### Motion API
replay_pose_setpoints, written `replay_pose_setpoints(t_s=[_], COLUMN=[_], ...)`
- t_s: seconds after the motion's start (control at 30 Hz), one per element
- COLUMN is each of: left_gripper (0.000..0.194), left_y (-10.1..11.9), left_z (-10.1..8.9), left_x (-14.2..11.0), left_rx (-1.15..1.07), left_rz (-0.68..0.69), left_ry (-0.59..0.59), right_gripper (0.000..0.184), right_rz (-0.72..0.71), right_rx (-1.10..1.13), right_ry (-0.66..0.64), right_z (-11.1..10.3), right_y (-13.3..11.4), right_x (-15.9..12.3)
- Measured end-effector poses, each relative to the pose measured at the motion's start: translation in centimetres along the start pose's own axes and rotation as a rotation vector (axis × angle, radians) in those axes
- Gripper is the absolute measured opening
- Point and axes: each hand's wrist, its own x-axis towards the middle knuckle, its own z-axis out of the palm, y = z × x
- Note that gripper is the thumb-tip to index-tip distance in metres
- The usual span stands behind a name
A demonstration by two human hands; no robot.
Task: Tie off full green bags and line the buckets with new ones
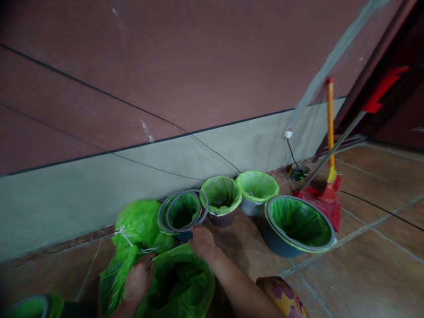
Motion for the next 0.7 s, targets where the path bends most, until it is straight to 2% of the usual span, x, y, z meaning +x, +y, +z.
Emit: replay_pose_setpoints(t_s=[0.17, 0.27, 0.37, 0.47, 0.6, 0.7], left_gripper=[0.047, 0.058, 0.065, 0.067, 0.055, 0.045], left_y=[-0.1, 0.9, 3.1, 6.4, 10.3, 11.6], left_z=[0.7, 0.6, 0.0, -0.7, -0.8, -0.2], left_x=[0.0, 0.2, 0.8, 1.8, 2.7, 3.0], left_rx=[0.094, 0.152, 0.171, 0.144, 0.103, 0.134], left_rz=[-0.007, -0.023, 0.024, 0.112, 0.293, 0.347], left_ry=[-0.032, -0.039, -0.054, -0.077, -0.123, -0.136], right_gripper=[0.029, 0.028, 0.028, 0.028, 0.034, 0.029], right_rz=[0.068, 0.104, 0.145, 0.161, 0.162, 0.157], right_rx=[0.035, 0.008, -0.031, -0.036, -0.067, -0.093], right_ry=[0.057, 0.035, -0.05, -0.105, -0.219, -0.265], right_z=[-2.2, -2.5, -2.6, -2.6, -2.2, -1.1], right_y=[1.5, 2.2, 2.6, 2.7, 2.6, 2.4], right_x=[-0.1, -0.6, -1.2, -1.5, -1.8, -2.1])
